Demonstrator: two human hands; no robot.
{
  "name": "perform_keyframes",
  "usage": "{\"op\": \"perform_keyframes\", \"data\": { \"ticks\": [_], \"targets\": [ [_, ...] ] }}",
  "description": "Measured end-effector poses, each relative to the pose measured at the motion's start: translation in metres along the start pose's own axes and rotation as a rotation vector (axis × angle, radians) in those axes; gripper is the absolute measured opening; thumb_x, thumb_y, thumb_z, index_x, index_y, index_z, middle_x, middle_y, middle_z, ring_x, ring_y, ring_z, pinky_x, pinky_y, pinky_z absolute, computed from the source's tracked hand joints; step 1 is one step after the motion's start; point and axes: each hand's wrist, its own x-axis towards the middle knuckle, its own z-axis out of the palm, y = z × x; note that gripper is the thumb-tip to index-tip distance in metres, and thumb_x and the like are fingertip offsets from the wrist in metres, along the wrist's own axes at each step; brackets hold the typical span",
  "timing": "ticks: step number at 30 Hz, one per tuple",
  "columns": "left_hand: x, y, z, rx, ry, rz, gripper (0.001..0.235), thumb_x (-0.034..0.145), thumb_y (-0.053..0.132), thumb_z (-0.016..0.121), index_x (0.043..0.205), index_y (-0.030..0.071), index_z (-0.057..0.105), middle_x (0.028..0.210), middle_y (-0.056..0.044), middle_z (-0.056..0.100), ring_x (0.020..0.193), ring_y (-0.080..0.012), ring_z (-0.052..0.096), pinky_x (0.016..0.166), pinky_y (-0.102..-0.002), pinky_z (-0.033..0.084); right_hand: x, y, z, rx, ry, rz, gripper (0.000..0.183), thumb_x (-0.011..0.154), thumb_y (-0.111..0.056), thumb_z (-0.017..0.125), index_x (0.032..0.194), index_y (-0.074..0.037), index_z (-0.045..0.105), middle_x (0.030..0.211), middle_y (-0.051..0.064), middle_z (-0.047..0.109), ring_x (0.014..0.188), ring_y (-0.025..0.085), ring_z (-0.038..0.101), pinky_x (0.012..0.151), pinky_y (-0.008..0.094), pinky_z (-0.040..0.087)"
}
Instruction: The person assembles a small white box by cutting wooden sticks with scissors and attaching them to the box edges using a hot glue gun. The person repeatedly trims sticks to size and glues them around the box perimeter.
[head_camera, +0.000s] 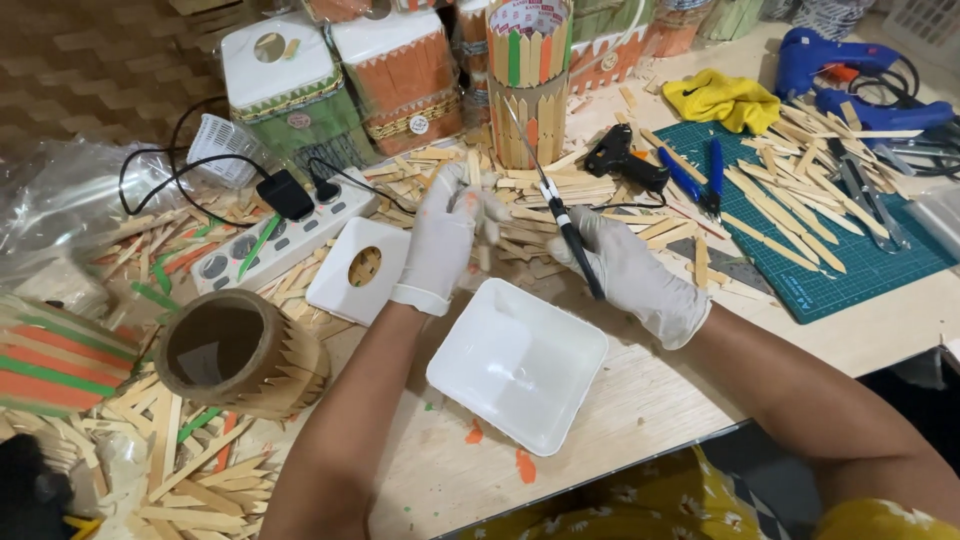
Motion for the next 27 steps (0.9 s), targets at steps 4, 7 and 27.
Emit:
{"op": "perform_keyframes", "data": {
  "ticks": [4, 7, 27],
  "targets": [
    [0.024, -0.031, 0.000, -0.070, -0.007, 0.028, 0.037, 0.103, 0.016, 0.042, 0.135, 0.000, 0.053, 0.074, -0.008, 0.065, 0.059, -0.0111, 0.055, 0.051, -0.022, 0.042, 0.000, 0.006, -0.001, -0.027, 0.010, -0.026, 0.049, 0.094, -0.062, 0.065, 0.093, -0.014, 0.059, 0.075, 0.016, 0.064, 0.083, 0.035, 0.069, 0.086, 0.045, 0.051],
    [0.026, -0.033, 0.001, -0.225, 0.014, -0.139, 0.040, 0.102, 0.036, 0.045, 0.108, 0.004, 0.069, 0.060, -0.008, 0.058, 0.051, -0.0144, 0.049, 0.042, -0.026, 0.039, -0.002, 0.004, -0.001, -0.056, 0.004, -0.022, 0.051, 0.095, -0.062, 0.063, 0.095, -0.012, 0.058, 0.079, 0.018, 0.064, 0.087, 0.040, 0.068, 0.087, 0.049, 0.050],
    [0.013, -0.045, 0.020, 0.024, 0.214, 0.122, 0.030, 0.073, 0.022, 0.096, 0.099, 0.024, 0.083, 0.095, -0.004, 0.082, 0.091, -0.0070, 0.074, 0.087, -0.028, 0.061, -0.010, 0.012, 0.010, 0.311, -0.135, -0.309, 0.028, 0.102, -0.037, 0.057, 0.107, -0.010, 0.058, 0.090, 0.006, 0.067, 0.085, 0.019, 0.066, 0.087, 0.039, 0.056]
  ]
}}
